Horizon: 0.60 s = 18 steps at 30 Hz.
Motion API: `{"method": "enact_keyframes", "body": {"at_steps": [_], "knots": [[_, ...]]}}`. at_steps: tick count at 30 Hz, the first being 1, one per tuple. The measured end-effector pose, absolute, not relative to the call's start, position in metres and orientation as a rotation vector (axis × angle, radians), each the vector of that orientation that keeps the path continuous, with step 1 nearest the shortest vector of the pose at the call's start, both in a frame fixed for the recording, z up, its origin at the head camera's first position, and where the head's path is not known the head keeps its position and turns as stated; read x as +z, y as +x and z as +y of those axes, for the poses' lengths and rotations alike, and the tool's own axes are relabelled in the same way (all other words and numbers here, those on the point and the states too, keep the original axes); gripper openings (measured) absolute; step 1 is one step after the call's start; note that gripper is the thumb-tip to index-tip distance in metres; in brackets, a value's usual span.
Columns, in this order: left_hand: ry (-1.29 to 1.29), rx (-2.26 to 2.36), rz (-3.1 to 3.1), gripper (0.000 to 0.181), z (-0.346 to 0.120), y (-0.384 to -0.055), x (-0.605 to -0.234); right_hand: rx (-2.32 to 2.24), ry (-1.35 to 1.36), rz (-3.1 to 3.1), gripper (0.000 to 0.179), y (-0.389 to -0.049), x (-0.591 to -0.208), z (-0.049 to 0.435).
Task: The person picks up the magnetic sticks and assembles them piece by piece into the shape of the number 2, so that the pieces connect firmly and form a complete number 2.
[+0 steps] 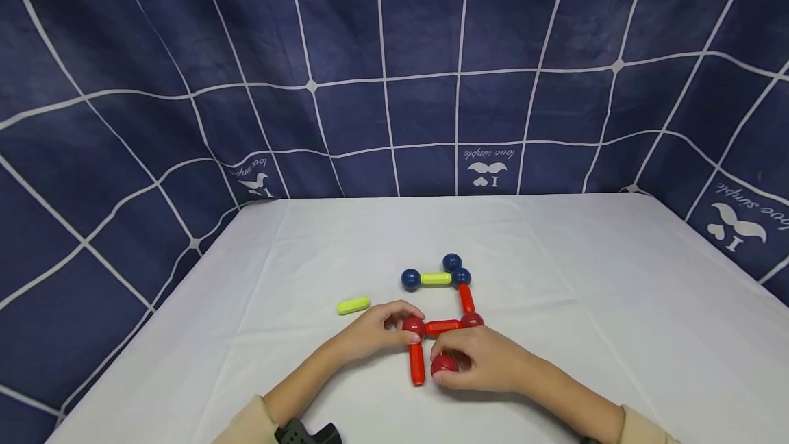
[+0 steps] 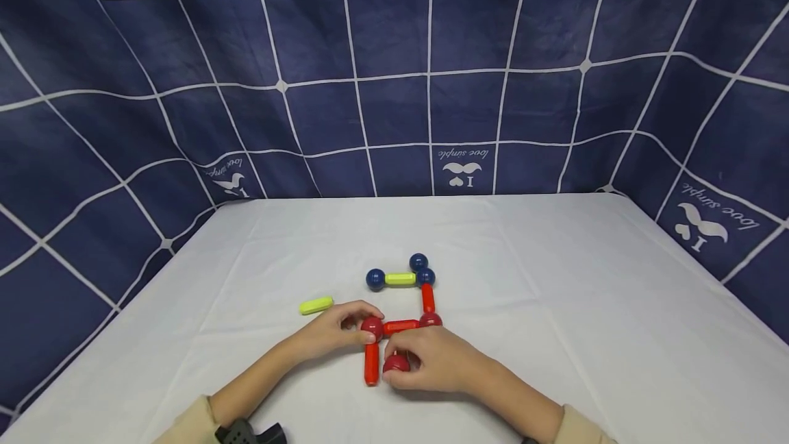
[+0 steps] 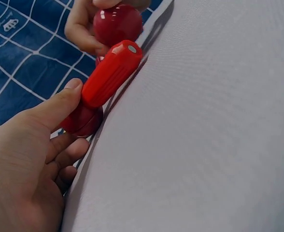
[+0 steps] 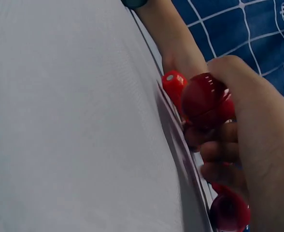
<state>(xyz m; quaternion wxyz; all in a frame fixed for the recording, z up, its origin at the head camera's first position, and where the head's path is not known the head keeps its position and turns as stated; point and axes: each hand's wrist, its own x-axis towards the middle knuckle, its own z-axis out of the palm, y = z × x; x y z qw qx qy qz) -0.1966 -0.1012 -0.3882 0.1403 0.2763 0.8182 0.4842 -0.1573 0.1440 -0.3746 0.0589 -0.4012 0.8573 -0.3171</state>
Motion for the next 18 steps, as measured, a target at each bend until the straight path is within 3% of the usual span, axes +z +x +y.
{"method": "enact_keyframes", "body": {"at_steps": [8, 18], "knots": [[0.736, 1.417, 2.389, 0.033, -0.1, -0.2, -0.392, -0.995, -1.087, 2.41, 0.026, -0.149, -0.376, 0.139], [0.723, 1.424, 2.413, 0.031, -0.101, -0.201, -0.391, -0.947, -1.238, 2.384, 0.033, -0.14, -0.378, 0.127]]}}
